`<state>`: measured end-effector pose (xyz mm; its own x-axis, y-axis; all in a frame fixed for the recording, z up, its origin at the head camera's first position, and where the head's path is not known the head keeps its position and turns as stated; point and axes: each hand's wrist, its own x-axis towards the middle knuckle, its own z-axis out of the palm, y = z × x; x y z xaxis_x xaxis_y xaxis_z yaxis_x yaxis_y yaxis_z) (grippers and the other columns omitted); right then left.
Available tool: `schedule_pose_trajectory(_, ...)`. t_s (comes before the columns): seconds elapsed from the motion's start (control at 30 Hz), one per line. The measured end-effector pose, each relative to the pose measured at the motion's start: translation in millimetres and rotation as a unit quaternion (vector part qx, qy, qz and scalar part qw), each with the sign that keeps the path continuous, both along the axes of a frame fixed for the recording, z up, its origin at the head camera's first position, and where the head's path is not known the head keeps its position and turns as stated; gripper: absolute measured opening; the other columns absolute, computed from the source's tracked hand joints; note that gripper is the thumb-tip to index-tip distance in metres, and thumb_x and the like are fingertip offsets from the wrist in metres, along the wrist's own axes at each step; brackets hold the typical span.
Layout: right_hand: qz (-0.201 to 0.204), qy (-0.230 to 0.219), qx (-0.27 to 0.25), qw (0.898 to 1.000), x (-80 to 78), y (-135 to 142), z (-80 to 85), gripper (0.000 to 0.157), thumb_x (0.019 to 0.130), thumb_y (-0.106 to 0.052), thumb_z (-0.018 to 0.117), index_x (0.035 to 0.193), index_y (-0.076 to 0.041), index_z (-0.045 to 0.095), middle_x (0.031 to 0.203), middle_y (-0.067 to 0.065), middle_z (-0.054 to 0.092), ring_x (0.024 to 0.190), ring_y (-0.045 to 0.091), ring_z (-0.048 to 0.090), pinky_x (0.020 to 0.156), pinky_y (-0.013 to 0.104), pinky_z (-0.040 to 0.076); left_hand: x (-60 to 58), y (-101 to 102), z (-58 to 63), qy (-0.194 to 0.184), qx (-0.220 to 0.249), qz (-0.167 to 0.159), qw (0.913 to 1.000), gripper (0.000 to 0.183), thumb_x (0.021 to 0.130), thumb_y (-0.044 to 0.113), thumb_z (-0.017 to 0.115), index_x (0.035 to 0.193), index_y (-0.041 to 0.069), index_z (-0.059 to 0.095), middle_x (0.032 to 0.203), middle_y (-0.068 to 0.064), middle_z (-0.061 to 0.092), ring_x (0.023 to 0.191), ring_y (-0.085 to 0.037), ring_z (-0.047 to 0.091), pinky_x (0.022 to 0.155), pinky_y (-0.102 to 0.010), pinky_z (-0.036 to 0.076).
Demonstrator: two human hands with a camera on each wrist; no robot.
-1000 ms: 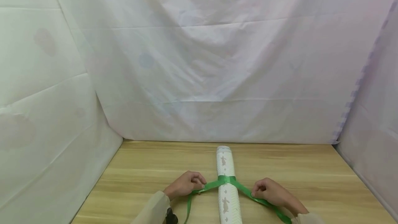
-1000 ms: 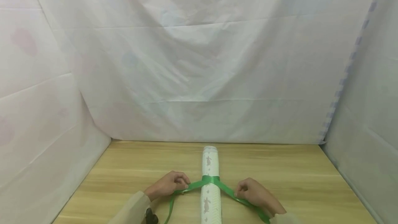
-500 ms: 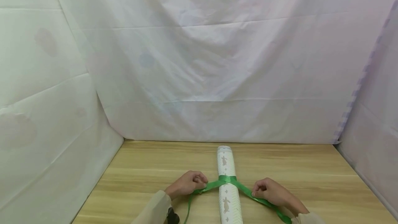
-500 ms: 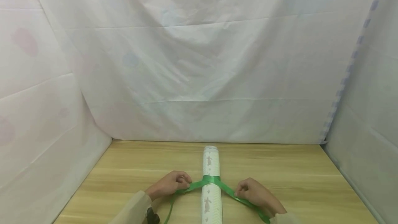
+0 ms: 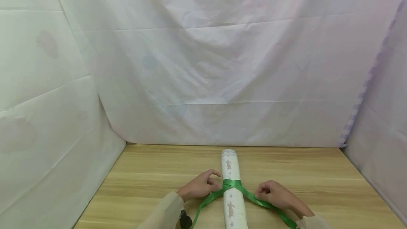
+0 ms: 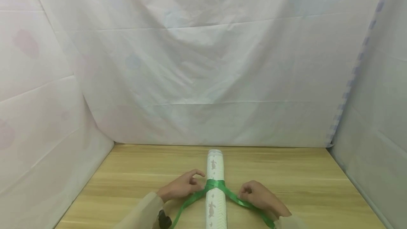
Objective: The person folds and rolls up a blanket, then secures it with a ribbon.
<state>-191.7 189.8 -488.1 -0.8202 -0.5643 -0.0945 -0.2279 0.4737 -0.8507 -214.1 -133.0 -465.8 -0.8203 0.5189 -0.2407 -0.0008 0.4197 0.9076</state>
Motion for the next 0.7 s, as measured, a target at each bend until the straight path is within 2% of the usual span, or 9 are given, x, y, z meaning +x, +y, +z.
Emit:
schedule_pose_trajectory(0.13,-0.015,0.044,0.015,0.999,-2.5,-13.3,5.2,0.015,0.099,-0.024,0.061,0.093,-0.013,0.069,0.082,-0.003,0.064,0.07,0.004,0.054,0.059,0.023,0.046,0.7,6.0,-2.3,0.015,-0.01,0.006,0.9998,0.036,0.094,0.021,0.067,0.127,0.019,0.053,0.082,-0.001,0.063,0.072,-0.014,0.055,0.065,-0.027,0.044)
schedule_pose_trajectory(0.33,-0.061,0.085,-0.003,0.994,-5.9,-41.9,8.8,0.023,0.1,-0.031,0.06,0.108,-0.01,0.065,0.089,-0.003,0.066,0.076,0.006,0.059,0.063,0.024,0.049,1.0,12.0,-3.5,0.017,0.01,0.005,0.9998,0.032,0.095,0.017,0.067,0.123,0.016,0.051,0.086,-0.002,0.065,0.075,-0.014,0.058,0.067,-0.026,0.046)
schedule_pose_trajectory(0.5,-0.086,0.089,-0.018,0.992,-6.8,-56.0,9.8,0.022,0.099,-0.027,0.062,0.11,-0.008,0.061,0.087,-0.002,0.066,0.073,0.009,0.059,0.061,0.024,0.049,-0.2,16.5,-2.2,0.012,0.027,-0.002,0.9996,0.03,0.096,0.015,0.065,0.123,0.017,0.054,0.089,-0.001,0.067,0.078,-0.014,0.06,0.068,-0.028,0.046)
schedule_pose_trajectory(0.7,-0.076,0.083,-0.045,0.993,-7.3,-61.7,11.9,0.024,0.094,-0.019,0.069,0.111,-0.005,0.059,0.077,-0.002,0.061,0.064,0.005,0.053,0.059,0.022,0.046,-1.7,20.4,-2.3,0.029,0.028,-0.005,0.9992,0.028,0.095,0.012,0.065,0.122,0.016,0.058,0.088,0.0,0.067,0.077,-0.014,0.06,0.067,-0.028,0.047)
